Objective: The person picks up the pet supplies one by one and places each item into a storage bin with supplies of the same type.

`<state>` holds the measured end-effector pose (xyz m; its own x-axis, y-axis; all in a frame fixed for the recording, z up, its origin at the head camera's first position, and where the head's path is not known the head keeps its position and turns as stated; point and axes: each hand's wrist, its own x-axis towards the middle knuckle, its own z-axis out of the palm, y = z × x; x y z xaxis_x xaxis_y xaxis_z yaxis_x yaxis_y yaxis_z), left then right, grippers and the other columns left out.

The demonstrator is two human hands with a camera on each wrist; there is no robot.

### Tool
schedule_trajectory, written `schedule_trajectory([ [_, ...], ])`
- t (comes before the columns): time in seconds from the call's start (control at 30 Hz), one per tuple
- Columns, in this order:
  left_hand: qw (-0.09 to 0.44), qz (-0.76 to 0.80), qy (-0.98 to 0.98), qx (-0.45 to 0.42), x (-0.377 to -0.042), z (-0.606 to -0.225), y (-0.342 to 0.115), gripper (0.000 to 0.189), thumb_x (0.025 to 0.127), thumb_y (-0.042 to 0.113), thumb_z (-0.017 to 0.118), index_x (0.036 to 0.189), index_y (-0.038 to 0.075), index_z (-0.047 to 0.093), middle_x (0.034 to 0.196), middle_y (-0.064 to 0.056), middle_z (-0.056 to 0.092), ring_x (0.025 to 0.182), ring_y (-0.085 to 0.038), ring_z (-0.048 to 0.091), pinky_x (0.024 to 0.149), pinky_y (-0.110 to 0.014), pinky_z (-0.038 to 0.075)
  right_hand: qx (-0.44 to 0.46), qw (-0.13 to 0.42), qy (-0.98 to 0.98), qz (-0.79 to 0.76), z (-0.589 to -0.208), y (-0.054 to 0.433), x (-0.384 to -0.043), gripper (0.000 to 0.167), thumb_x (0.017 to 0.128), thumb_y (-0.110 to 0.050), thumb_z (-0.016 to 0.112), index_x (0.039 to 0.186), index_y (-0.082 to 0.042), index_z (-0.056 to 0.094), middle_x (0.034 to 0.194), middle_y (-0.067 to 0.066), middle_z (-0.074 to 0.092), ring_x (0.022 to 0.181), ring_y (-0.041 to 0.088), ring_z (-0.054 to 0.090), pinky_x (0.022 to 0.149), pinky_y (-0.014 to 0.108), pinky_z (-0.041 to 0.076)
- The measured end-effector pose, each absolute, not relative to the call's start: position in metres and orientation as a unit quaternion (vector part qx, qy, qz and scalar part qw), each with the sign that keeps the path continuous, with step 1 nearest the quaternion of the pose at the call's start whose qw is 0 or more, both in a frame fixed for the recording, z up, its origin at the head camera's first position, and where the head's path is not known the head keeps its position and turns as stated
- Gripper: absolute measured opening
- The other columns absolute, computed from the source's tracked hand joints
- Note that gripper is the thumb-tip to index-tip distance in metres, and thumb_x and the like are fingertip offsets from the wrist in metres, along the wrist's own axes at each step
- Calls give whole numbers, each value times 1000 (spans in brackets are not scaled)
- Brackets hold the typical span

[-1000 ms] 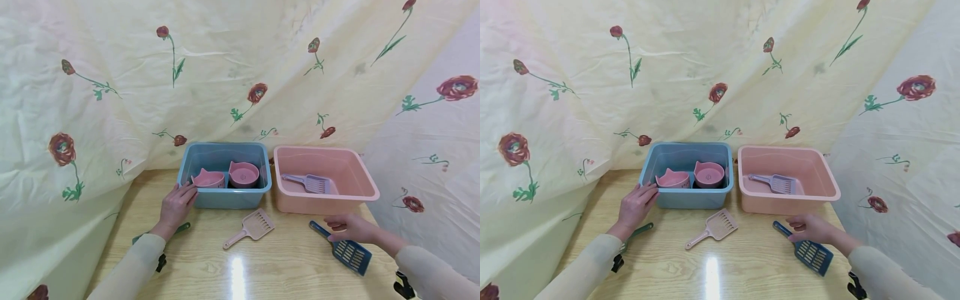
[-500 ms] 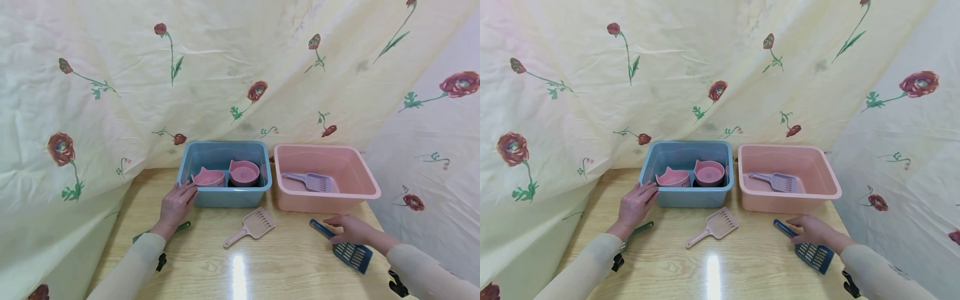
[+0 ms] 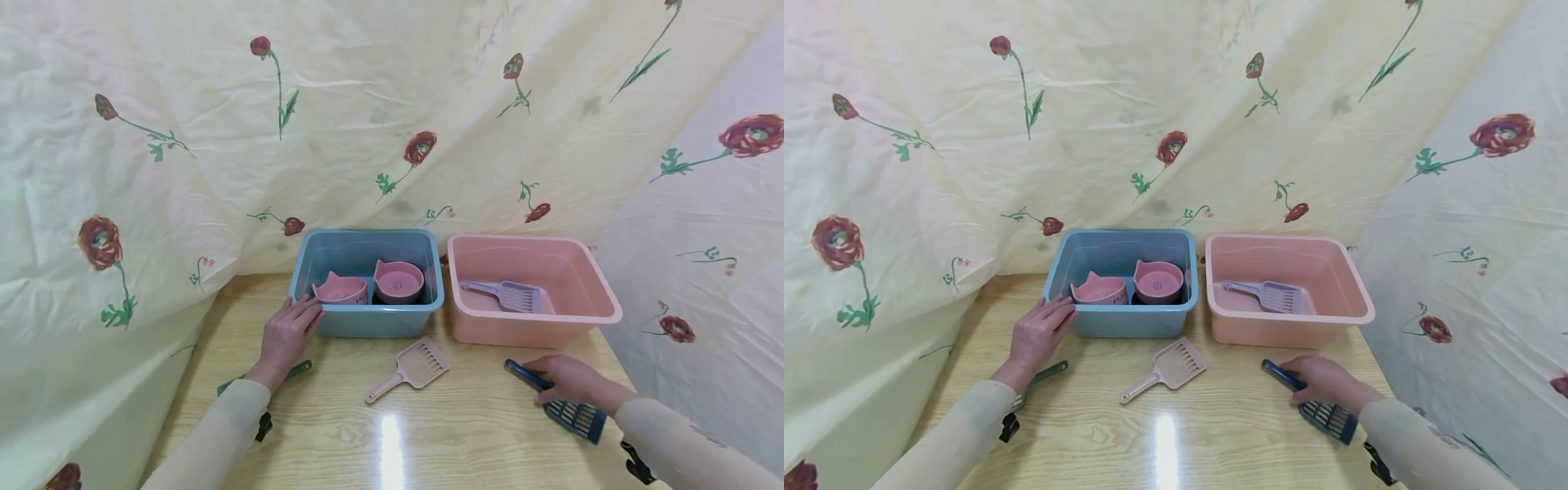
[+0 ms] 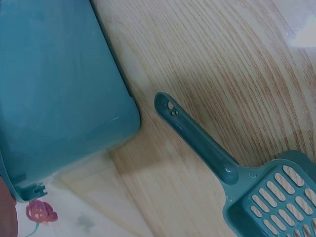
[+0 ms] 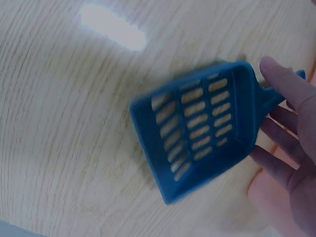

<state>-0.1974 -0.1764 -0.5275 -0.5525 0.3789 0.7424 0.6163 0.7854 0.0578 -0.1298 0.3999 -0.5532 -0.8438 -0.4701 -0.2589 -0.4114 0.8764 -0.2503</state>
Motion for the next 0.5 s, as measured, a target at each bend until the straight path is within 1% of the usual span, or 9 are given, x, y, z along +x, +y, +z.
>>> schedule_trajectory([
  [0.13, 376, -161, -866, -288, -197, -527, -176, 33, 80, 8, 94, 110, 2, 82, 113, -19, 80, 106, -39, 78, 96, -64, 57, -273, 134, 949, -80, -561, 400, -126, 59, 77, -31, 97, 126, -5, 76, 118, 12, 78, 101, 29, 74, 87, 50, 62],
  [0.33, 376, -163, -865, -288, -198, -527, -177, 34, 80, 8, 94, 111, 2, 81, 114, -19, 79, 107, -39, 77, 96, -64, 57, -351, 101, 928, -69, -563, 393, -122, 45, 80, -20, 94, 121, -13, 78, 112, 2, 77, 100, 23, 74, 86, 47, 62],
  [0.43, 372, -158, -869, -286, -199, -527, -177, 35, 81, 9, 94, 112, 2, 81, 115, -18, 79, 108, -38, 77, 97, -64, 56, -397, 75, 912, -65, -563, 389, -121, 40, 79, -17, 94, 116, -14, 79, 108, -1, 77, 98, 22, 73, 85, 44, 62],
  [0.5, 369, -155, -870, -287, -200, -528, -178, 35, 81, 9, 94, 113, 2, 81, 116, -18, 79, 109, -38, 77, 97, -64, 56, -422, 69, 901, -70, -562, 384, -120, 38, 79, -16, 94, 114, -14, 80, 106, -2, 78, 97, 21, 74, 84, 44, 62],
])
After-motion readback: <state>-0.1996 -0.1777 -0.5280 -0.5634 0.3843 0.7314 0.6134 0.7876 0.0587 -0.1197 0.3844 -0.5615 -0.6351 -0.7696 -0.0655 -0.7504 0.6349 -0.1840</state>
